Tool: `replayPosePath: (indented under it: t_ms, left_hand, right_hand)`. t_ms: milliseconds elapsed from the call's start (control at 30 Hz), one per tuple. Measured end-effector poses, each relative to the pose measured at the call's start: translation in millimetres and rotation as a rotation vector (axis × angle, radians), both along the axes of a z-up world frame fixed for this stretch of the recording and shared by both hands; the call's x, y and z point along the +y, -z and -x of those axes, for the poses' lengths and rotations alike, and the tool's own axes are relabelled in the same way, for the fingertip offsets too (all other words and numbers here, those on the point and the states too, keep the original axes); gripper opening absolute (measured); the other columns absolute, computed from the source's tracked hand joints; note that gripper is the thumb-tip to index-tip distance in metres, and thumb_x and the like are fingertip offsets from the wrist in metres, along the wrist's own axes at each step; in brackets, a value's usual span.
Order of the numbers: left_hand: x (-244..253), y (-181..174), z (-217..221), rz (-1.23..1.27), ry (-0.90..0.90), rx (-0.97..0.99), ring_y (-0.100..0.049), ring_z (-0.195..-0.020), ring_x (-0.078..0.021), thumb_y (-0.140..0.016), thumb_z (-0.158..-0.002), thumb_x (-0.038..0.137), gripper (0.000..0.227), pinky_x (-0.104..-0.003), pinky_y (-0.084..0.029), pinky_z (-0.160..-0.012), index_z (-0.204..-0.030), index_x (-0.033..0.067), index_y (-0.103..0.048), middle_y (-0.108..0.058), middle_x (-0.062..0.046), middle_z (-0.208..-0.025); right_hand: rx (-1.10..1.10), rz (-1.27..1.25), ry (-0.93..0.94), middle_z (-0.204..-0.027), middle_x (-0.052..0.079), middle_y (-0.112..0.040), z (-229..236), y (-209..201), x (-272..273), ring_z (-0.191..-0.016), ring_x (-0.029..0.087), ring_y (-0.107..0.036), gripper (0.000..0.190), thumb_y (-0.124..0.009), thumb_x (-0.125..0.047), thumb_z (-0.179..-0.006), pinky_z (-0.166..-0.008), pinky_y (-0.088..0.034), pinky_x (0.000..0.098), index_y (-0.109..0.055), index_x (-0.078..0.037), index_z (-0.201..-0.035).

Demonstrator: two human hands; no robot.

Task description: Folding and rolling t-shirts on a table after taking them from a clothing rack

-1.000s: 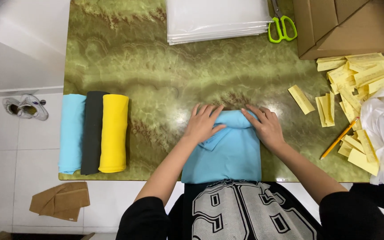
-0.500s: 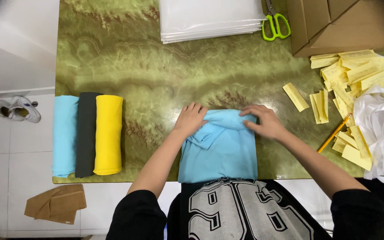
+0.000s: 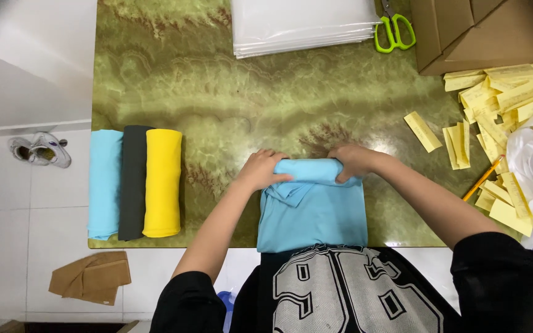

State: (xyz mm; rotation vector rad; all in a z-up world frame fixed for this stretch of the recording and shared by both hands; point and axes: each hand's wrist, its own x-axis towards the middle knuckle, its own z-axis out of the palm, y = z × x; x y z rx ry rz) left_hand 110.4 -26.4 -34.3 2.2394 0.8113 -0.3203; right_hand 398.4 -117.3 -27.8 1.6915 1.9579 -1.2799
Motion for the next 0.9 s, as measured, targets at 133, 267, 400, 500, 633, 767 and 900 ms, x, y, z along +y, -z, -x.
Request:
replayPosePath:
  t_ms: [133, 267, 400, 500, 633, 767, 900]
  left_hand:
    - [16.1, 35.4, -2.0, -0.046, 0.005, -0.012, -0.062, -0.128, -0.0401, -0.079, -0.094, 0.039, 0.056, -0.053, -0.049, -0.109, -0.139, 0.0102, -0.064, -0.069, -0.019, -0.125]
    - [42.7, 61.0, -12.1, -0.275, 0.038, -0.075, -0.065, -0.123, -0.0410, -0.085, -0.087, 0.039, 0.058, -0.053, -0.051, -0.108, -0.131, 0.0043, -0.070, -0.071, -0.021, -0.121]
    - [75.7, 110.3, -23.7, -0.523, 0.008, -0.090, -0.057, -0.124, -0.0298, -0.082, -0.091, 0.038, 0.050, -0.047, -0.047, -0.103, -0.132, 0.0140, -0.066, -0.063, -0.009, -0.123]
    - [67.3, 116.0, -17.2, -0.827, -0.063, -0.182, -0.056, -0.116, -0.0225, -0.081, -0.087, 0.031, 0.059, -0.042, -0.045, -0.094, -0.143, 0.0269, -0.062, -0.065, 0.000, -0.114]
    - [27.5, 90.3, -2.1, -0.943, -0.076, -0.352, -0.060, -0.125, -0.0214, -0.066, -0.100, 0.013, 0.049, -0.037, -0.045, -0.093, -0.149, 0.0190, -0.062, -0.070, -0.005, -0.128]
    - [-8.8, 83.0, 14.6, -1.075, -0.011, -0.422, -0.056, -0.138, -0.0232, -0.056, -0.103, 0.014, 0.054, -0.040, -0.046, -0.105, -0.156, 0.0165, -0.054, -0.057, -0.008, -0.156]
    - [-29.5, 65.0, 23.0, -0.861, -0.045, -0.383, -0.048, -0.147, -0.0257, -0.058, -0.107, 0.040, 0.055, -0.048, -0.037, -0.114, -0.157, 0.0179, -0.055, -0.051, -0.007, -0.164]
  right_hand:
    - [-0.023, -0.124, 0.006, -0.132, 0.024, -0.061, 1.8, 6.8, 0.6, -0.123, 0.048, -0.065, 0.062, -0.084, -0.020, -0.083, -0.106, -0.057, 0.0586, -0.060, 0.000, -0.136]
    - [-0.127, -0.245, 0.054, -0.137, 0.023, -0.055, -9.9, 37.6, 10.0, -0.121, 0.048, -0.067, 0.061, -0.084, -0.025, -0.086, -0.102, -0.057, 0.0595, -0.054, -0.005, -0.136]
    - [-0.391, -0.572, 0.027, -0.119, 0.010, -0.065, -19.0, 67.5, 24.8, -0.107, 0.036, -0.074, 0.053, -0.081, -0.031, -0.083, -0.086, -0.061, 0.0501, -0.051, -0.014, -0.122]
    - [-0.487, -1.002, 0.063, -0.109, 0.004, -0.072, -8.2, 75.7, 15.7, -0.110, 0.027, -0.072, 0.021, -0.054, -0.023, -0.102, -0.091, -0.057, 0.0427, -0.056, -0.018, -0.122]
    - [-0.466, -1.128, 0.020, -0.131, 0.005, -0.069, 12.0, 58.7, -17.8, -0.132, 0.026, -0.061, 0.039, -0.049, -0.018, -0.105, -0.116, -0.046, 0.0408, -0.054, -0.019, -0.143]
    - [-0.310, -0.947, 0.120, -0.175, 0.002, -0.032, 23.9, 59.0, -49.0, -0.163, 0.027, -0.024, 0.068, -0.047, -0.018, -0.105, -0.134, -0.014, 0.0492, -0.029, -0.020, -0.171]
    - [-0.076, -0.742, 0.197, -0.177, -0.003, -0.028, 11.3, 46.5, -49.3, -0.163, 0.025, -0.021, 0.076, -0.053, -0.055, -0.104, -0.130, -0.004, 0.0680, -0.030, -0.026, -0.170]
